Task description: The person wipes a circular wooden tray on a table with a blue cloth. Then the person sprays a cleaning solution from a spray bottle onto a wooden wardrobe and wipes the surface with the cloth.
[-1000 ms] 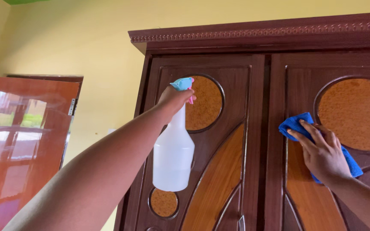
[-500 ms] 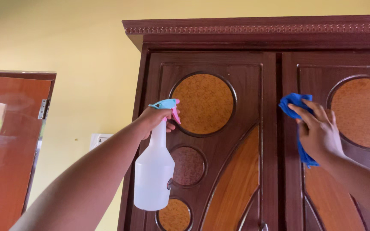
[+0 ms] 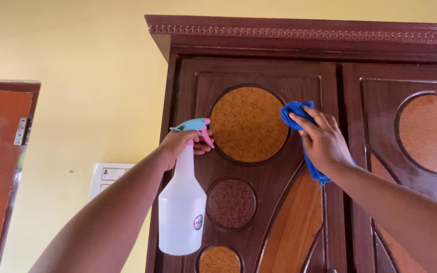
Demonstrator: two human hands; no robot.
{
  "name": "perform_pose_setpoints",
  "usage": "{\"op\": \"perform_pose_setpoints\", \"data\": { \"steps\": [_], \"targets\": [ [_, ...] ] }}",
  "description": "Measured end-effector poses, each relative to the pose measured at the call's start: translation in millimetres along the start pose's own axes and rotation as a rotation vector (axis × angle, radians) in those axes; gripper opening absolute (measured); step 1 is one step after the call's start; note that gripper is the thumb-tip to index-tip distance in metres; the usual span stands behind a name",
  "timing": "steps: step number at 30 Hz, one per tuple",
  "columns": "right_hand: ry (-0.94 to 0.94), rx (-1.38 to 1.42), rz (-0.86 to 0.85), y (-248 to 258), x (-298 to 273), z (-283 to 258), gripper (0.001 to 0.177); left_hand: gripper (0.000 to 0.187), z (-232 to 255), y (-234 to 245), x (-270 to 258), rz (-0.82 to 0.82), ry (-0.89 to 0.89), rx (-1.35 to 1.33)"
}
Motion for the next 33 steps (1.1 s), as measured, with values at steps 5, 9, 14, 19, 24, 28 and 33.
{"op": "perform_pose_setpoints", "data": {
  "steps": [5, 9, 14, 19, 24, 28, 33],
  "targets": [
    [0.0, -0.077, -0.008, -36, -5, -15, 0.048, 0.044, 1, 2, 4, 0.022, 0.025, -0.003],
    [0.033, -0.134, 0.027, -45, -2, -20, 0.048, 0.045, -2, 1, 6, 0.002, 0.06, 0.017],
    [0.039, -0.193, -0.015, -52, 34, 3, 0.052, 0.054, 0, -1, 5, -0.044, 0.042, 0.002],
    [-0.103, -0.205, 0.065, -46, 76, 48, 0.052, 0.054, -5, 2, 8, -0.06, 0.032, -0.022],
    [-0.335, -0.206, 0.138, -58, 104, 53, 0.048, 0.059, -7, -1, 5, -0.085, -0.006, -0.049],
    [-0.291, -0.118, 0.13, -85, 123, 2, 0.043, 0.061, -4, -2, 2, -0.101, -0.011, -0.032],
    [-0.102, -0.1, 0.095, -117, 153, -87, 0.043, 0.063, 0, -4, 0, -0.147, -0.034, -0.011]
  ]
}}
Point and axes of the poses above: each hand's wrist, its own x-axis towards the middle knuckle, its own y-axis out of the back of the hand, z = x × y, the point moved 10 cm from there along x, towards the middle knuckle, and after that the axes turned 1 degree about z, right-handed, at the moved point
